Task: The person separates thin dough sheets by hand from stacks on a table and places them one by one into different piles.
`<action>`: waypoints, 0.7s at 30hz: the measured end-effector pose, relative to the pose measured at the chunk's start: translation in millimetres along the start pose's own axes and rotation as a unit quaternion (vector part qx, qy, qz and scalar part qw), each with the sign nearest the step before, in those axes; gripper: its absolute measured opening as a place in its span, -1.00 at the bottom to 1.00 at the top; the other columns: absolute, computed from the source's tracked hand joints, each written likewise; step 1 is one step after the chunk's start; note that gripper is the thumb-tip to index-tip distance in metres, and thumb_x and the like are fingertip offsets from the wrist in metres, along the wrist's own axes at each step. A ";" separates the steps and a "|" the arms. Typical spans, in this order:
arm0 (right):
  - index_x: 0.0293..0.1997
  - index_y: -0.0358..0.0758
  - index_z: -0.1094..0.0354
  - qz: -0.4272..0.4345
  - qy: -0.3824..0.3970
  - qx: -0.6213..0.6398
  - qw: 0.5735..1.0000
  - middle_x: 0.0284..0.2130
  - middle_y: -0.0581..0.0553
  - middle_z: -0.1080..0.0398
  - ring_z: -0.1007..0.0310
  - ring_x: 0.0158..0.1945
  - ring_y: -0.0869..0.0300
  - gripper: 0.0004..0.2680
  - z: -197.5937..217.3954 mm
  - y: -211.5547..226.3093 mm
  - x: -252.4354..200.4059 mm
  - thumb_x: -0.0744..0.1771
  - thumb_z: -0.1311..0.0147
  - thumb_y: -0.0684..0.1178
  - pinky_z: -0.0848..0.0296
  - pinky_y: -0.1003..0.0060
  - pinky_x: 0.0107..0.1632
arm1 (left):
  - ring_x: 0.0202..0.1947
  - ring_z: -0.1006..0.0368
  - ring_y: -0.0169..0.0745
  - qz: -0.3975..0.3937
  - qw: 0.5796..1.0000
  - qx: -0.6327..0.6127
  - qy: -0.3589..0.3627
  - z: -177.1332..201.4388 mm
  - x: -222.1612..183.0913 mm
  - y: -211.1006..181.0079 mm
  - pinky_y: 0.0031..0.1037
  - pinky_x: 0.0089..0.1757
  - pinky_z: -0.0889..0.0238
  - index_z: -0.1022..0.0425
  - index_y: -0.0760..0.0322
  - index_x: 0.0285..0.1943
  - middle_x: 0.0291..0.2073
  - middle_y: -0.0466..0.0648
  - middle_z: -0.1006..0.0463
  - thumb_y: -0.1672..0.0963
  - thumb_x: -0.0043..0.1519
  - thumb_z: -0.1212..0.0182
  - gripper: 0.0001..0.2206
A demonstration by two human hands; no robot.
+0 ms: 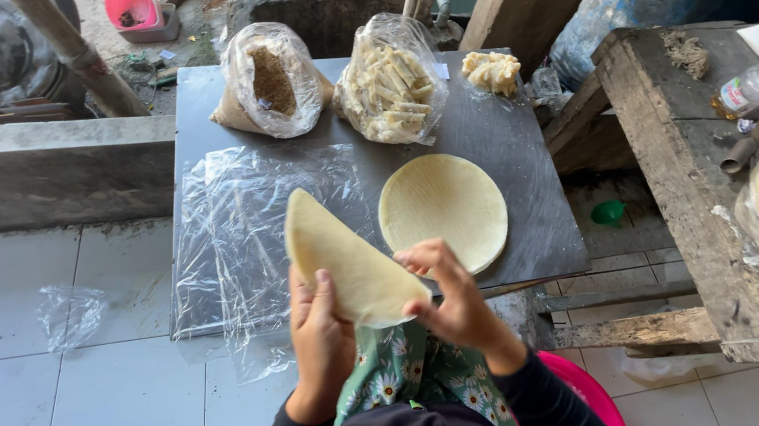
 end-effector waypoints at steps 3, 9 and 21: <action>0.19 -0.28 -0.28 0.038 0.011 -0.035 0.999 0.07 -0.27 -0.30 -0.31 0.19 -0.05 -0.60 -18.9 41.5 -4.3 0.31 -0.26 0.12 -0.34 0.07 0.22 | 0.15 -0.41 -0.26 0.011 0.998 -0.048 0.046 -21.6 -6.9 11.5 -0.38 0.09 -0.35 -0.06 0.24 0.50 0.21 0.01 -0.41 0.17 0.40 0.10 -0.55; 0.13 -0.29 -0.31 -0.079 -0.066 0.056 0.993 0.03 -0.17 -0.30 -0.31 0.07 0.14 -0.68 -16.2 36.5 1.2 0.32 -0.27 0.00 -0.34 0.26 0.17 | 0.03 -0.43 -0.32 -0.028 0.993 -0.067 0.097 -23.9 -12.5 13.7 -0.46 0.05 -0.34 -0.15 0.31 0.44 -0.02 -0.01 -0.42 0.23 0.39 -0.11 -0.57; 0.03 -0.35 -0.34 -0.140 -0.111 0.216 0.960 0.04 -0.14 -0.32 -0.37 0.15 0.18 -0.82 -7.3 20.8 -15.5 0.37 -0.19 -0.17 -0.34 0.32 0.25 | -0.01 -0.52 -0.37 0.040 0.995 -0.062 0.062 -14.6 -14.1 44.9 -0.51 0.07 -0.37 -0.25 0.39 0.32 -0.22 -0.07 -0.52 0.24 0.28 -0.19 -0.58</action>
Point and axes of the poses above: each hand's wrist, its own x-axis towards the middle knuckle, its own z-axis out of the back of the hand, y = z × x, the point moved 9 cm from there along x, towards the middle knuckle
